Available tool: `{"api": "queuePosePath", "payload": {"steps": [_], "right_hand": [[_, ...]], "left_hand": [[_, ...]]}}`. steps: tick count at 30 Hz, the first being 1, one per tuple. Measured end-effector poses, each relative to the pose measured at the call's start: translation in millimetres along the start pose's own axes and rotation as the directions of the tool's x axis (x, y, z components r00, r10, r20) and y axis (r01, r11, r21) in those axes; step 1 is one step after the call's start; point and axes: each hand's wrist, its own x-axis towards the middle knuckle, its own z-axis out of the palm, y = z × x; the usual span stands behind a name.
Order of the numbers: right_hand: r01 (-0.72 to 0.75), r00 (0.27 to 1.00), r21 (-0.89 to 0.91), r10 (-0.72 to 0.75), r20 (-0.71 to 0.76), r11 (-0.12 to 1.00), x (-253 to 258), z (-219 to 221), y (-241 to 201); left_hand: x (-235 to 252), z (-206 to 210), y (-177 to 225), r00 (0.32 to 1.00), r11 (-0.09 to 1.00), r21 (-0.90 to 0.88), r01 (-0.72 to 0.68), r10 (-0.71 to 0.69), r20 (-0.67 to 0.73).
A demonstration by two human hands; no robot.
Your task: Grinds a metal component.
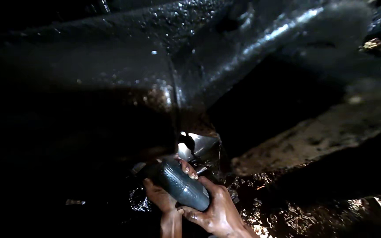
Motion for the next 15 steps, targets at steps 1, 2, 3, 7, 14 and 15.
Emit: {"api": "queuePosePath", "payload": {"steps": [1, 2, 3, 7, 14, 15], "right_hand": [[-0.001, 1.0, -0.003, 0.001, 0.002, 1.0, 0, 0, 0], [0.003, 1.0, -0.003, -0.003, 0.0, 1.0, 0, 0, 1], [0.01, 1.0, -0.002, -0.01, -0.007, 1.0, 0, 0, 1], [0.006, 1.0, -0.007, -0.007, -0.006, 1.0, 0, 0, 1], [0.022, 1.0, -0.009, -0.022, -0.007, 1.0, 1, -2, 0], [0.018, 1.0, -0.01, -0.018, -0.007, 1.0, 1, -2, 0]], "left_hand": [[0, 2, 0, 1.0, 1.0, -0.018, 0.011, -0.011, 0.023], [0, 3, 0, 0.999, 1.0, -0.025, 0.018, -0.017, 0.031], [0, 5, 0, 0.999, 0.999, -0.028, 0.023, -0.022, 0.03], [0, 3, 0, 0.998, 0.998, -0.055, 0.038, -0.035, 0.054], [2, 16, 2, 0.999, 0.998, -0.062, 0.006, -0.008, -0.034], [1, 7, 0, 1.0, 0.999, -0.044, -0.013, 0.012, -0.022]]}}
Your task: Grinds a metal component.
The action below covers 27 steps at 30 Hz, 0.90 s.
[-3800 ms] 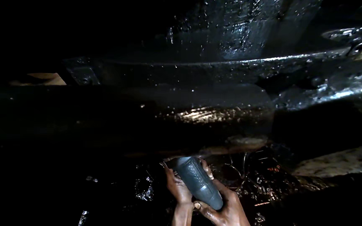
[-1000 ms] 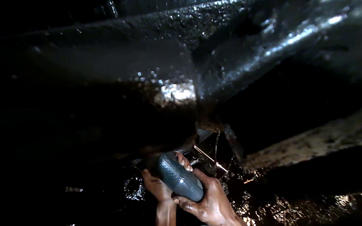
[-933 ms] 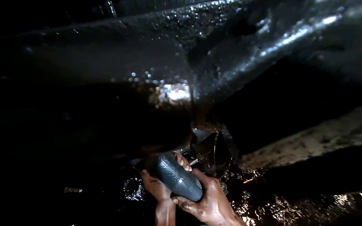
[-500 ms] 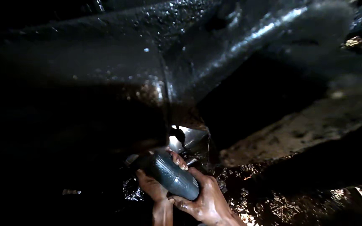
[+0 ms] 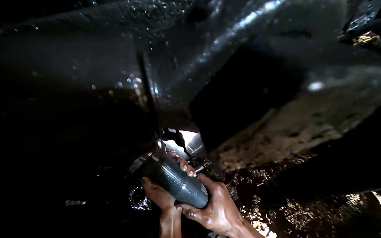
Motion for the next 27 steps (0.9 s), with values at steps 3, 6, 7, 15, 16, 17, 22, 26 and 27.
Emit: {"api": "queuePosePath", "payload": {"steps": [3, 6, 7, 15, 16, 17, 22, 26, 27], "right_hand": [[-0.009, 1.0, -0.006, 0.009, 0.004, 1.0, -1, 0, 0], [-0.005, 1.0, -0.021, 0.005, 0.0, 1.0, -1, 0, -1], [-0.004, 1.0, -0.021, 0.004, 0.001, 1.0, -1, 1, -1], [0.006, 0.999, -0.027, -0.007, -0.031, 1.0, -1, 6, -3], [0.017, 0.999, -0.035, -0.019, -0.044, 0.999, -1, 7, -2], [0.027, 0.998, -0.042, -0.029, -0.055, 0.999, -1, 8, -2], [0.031, 0.996, -0.069, -0.037, -0.082, 0.997, -3, 10, -4], [0.029, 0.995, -0.088, -0.037, -0.093, 0.996, -5, 12, -6], [0.031, 0.994, -0.095, -0.041, -0.099, 0.995, -5, 13, -6]], "left_hand": [[-1, -10, -2, 0.992, 0.99, 0.121, -0.067, 0.079, -0.094], [-3, -1, 0, 0.977, 0.982, 0.167, -0.092, 0.121, -0.177], [-3, -2, 0, 0.977, 0.983, 0.156, -0.096, 0.123, -0.177], [-6, 6, 4, 0.995, 0.997, 0.032, -0.073, 0.075, -0.068], [-2, -2, 3, 0.997, 0.997, -0.078, 0.022, -0.016, 0.075], [1, -7, 2, 0.985, 0.99, -0.118, 0.078, -0.059, 0.161], [1, -6, 5, 0.977, 0.984, -0.144, 0.108, -0.079, 0.196], [-1, -10, 7, 0.985, 0.987, -0.14, 0.075, -0.052, 0.165], [-4, -12, 6, 1.0, 0.997, -0.073, -0.006, 0.008, 0.029]]}}
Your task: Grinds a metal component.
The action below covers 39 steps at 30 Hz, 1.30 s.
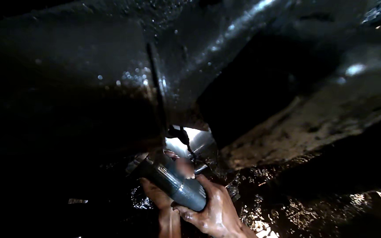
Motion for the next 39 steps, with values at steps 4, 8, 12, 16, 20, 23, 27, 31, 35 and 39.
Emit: {"api": "queuePosePath", "payload": {"steps": [4, 8, 12, 16, 20, 23, 27, 31, 35, 39], "right_hand": [[0.023, 0.999, -0.026, -0.023, -0.032, 0.999, -1, 1, 0], [0.031, 0.999, -0.051, -0.033, -0.035, 0.998, -1, -1, 0], [0.032, 0.999, -0.073, -0.034, -0.027, 0.997, -2, -2, -1], [0.041, 0.998, -0.1, -0.046, -0.044, 0.994, -6, 0, -4], [0.055, 0.996, -0.125, -0.063, -0.061, 0.991, -7, 0, -6], [0.061, 0.995, -0.145, -0.071, -0.065, 0.987, -7, 0, -7], [0.066, 0.995, -0.159, -0.077, -0.067, 0.985, -7, 1, -10], [0.066, 0.994, -0.171, -0.08, -0.077, 0.983, -7, 1, -13], [0.071, 0.993, -0.183, -0.087, -0.08, 0.981, -9, 1, -12], [0.065, 0.994, -0.189, -0.079, -0.069, 0.98, -10, -1, -12]], "left_hand": [[4, -8, -3, 0.99, 0.992, 0.071, -0.099, 0.106, -0.092], [8, 21, -1, 0.993, 0.996, -0.007, 0.085, -0.085, 0.077], [8, -30, -7, 0.994, 0.995, -0.016, 0.099, -0.1, -0.042], [8, -33, -4, 0.992, 0.991, -0.045, 0.125, -0.125, -0.013], [7, -34, -4, 0.98, 0.976, -0.117, 0.185, -0.174, 0.095], [5, -36, -3, 0.98, 0.974, -0.121, 0.191, -0.182, 0.087], [6, -18, -3, 0.964, 0.965, -0.194, 0.175, -0.127, 0.233], [7, 30, 4, 0.988, 0.964, -0.223, 0.146, -0.133, 0.073], [2, 8, 1, 0.992, 0.978, -0.162, 0.128, -0.126, 0.028], [27, -58, -17, 0.797, 0.955, -0.216, 0.204, -0.034, 0.603]]}}
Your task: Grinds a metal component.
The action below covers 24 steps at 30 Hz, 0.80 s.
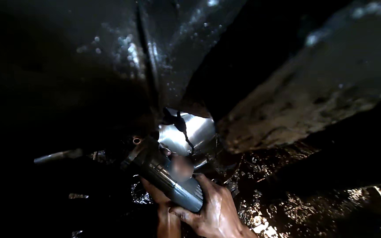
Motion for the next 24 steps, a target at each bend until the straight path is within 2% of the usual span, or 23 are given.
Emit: {"api": "queuePosePath", "payload": {"steps": [1, 2, 3, 4, 5, 9, 10, 16, 19, 22, 24], "right_hand": [[0.0, 1.0, 0.005, 0.0, 0.003, 1.0, 0, -1, 0], [-0.002, 1.0, 0.014, 0.002, 0.008, 1.0, 0, -1, 0], [-0.006, 1.0, 0.028, 0.006, 0.013, 1.0, 0, -2, 0], [-0.014, 1.0, 0.05, 0.013, 0.021, 0.999, 0, -2, 1], [-0.024, 0.999, 0.074, 0.021, 0.031, 0.997, 0, -2, 1], [-0.055, 0.997, 0.161, 0.045, 0.069, 0.985, 0, -1, 5], [-0.063, 0.996, 0.178, 0.05, 0.076, 0.982, 0, -1, 6], [-0.117, 0.987, 0.278, 0.079, 0.142, 0.954, -1, -1, 11], [-0.147, 0.981, 0.32, 0.096, 0.169, 0.936, -2, -1, 13], [-0.161, 0.978, 0.355, 0.101, 0.182, 0.921, -2, -2, 15], [-0.166, 0.977, 0.381, 0.099, 0.189, 0.91, -2, -2, 16]], "left_hand": [[7, 33, -2, 0.977, 0.999, -0.023, -0.026, 0.021, -0.211], [19, 66, -4, 0.891, 0.998, 0.034, -0.046, 0.056, -0.451], [24, 78, -4, 0.834, 0.997, 0.051, -0.053, 0.072, -0.547], [23, 78, -4, 0.835, 0.997, 0.049, -0.059, 0.076, -0.546], [15, 67, -1, 0.883, 0.998, -0.001, -0.061, 0.054, -0.467], [25, 83, -5, 0.79, 0.994, 0.077, -0.074, 0.105, -0.604], [27, 85, -5, 0.79, 0.993, 0.099, -0.057, 0.106, -0.604], [10, 74, -2, 0.852, 0.989, 0.146, 0.002, 0.074, -0.518], [6, 72, -2, 0.793, 0.966, 0.259, 0.003, 0.155, -0.589], [7, 73, -5, 0.785, 0.952, 0.306, -0.007, 0.195, -0.588], [8, 74, -6, 0.698, 0.923, 0.386, 0.0, 0.277, -0.661]]}}
